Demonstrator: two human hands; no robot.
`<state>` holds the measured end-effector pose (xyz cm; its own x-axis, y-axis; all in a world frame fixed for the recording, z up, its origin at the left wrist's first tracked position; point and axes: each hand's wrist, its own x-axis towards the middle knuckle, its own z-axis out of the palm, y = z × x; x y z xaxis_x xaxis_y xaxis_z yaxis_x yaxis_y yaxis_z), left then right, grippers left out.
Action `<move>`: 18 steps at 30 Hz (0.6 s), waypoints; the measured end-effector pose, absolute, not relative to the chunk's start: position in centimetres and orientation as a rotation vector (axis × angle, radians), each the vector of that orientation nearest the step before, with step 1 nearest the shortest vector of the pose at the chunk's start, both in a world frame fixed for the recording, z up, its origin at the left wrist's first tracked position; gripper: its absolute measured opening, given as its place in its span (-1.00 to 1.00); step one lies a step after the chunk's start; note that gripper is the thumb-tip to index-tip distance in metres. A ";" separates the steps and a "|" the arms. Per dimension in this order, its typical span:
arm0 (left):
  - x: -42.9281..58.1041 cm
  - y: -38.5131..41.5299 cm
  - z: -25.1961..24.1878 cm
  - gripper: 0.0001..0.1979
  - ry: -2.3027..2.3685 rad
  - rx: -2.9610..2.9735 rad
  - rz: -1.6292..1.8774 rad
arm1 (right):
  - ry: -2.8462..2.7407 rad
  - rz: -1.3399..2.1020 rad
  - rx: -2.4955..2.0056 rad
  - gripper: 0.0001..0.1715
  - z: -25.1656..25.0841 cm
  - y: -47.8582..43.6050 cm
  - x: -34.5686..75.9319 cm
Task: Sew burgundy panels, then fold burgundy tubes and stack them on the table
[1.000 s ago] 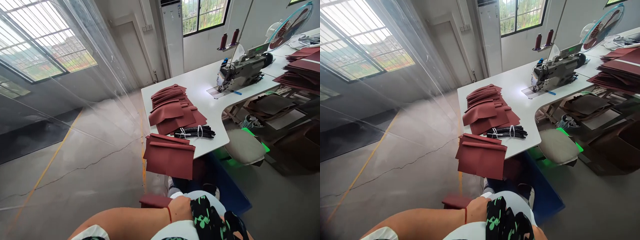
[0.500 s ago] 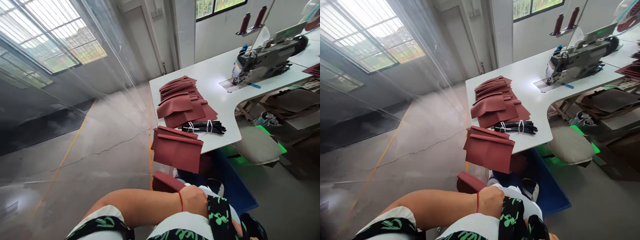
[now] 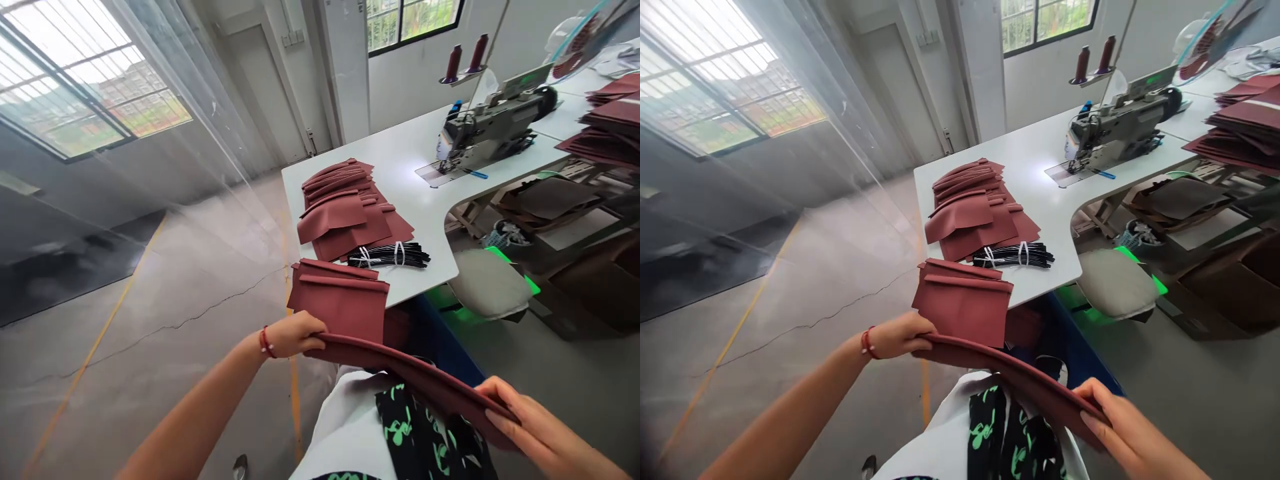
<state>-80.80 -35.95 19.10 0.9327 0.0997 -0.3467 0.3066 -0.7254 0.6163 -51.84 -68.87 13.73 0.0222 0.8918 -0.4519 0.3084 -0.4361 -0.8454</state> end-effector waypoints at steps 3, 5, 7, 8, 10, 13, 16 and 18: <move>-82.5 -34.2 19.2 -0.45 0.315 2.227 -0.252 | -1.081 1.452 -1.595 -0.58 14.1 -67.9 -50.4; -82.9 -34.1 18.9 -0.36 0.296 2.173 -0.141 | -0.940 1.416 -1.456 -0.51 13.5 -67.2 -50.3; -83.1 -34.4 18.3 -0.34 0.270 2.101 -0.034 | -0.847 1.383 -1.363 -0.41 12.7 -66.6 -50.5; -83.2 -34.6 17.8 -0.34 0.267 2.054 0.011 | -0.819 1.356 -1.355 -0.36 12.3 -66.4 -50.6; -83.3 -35.0 16.9 -0.34 0.269 1.946 0.076 | -0.795 1.305 -1.362 -0.33 11.8 -66.1 -50.6; -83.1 -35.4 15.9 -0.32 0.277 1.818 0.161 | -0.830 1.318 -1.362 -0.41 12.0 -66.1 -50.3; -82.2 -35.6 16.5 -0.29 0.291 1.823 0.182 | -0.965 1.422 -1.403 -0.68 13.1 -66.1 -50.1; -81.2 -35.7 17.7 -0.27 0.276 1.925 0.056 | -1.137 1.438 -1.543 -0.86 13.6 -65.9 -50.4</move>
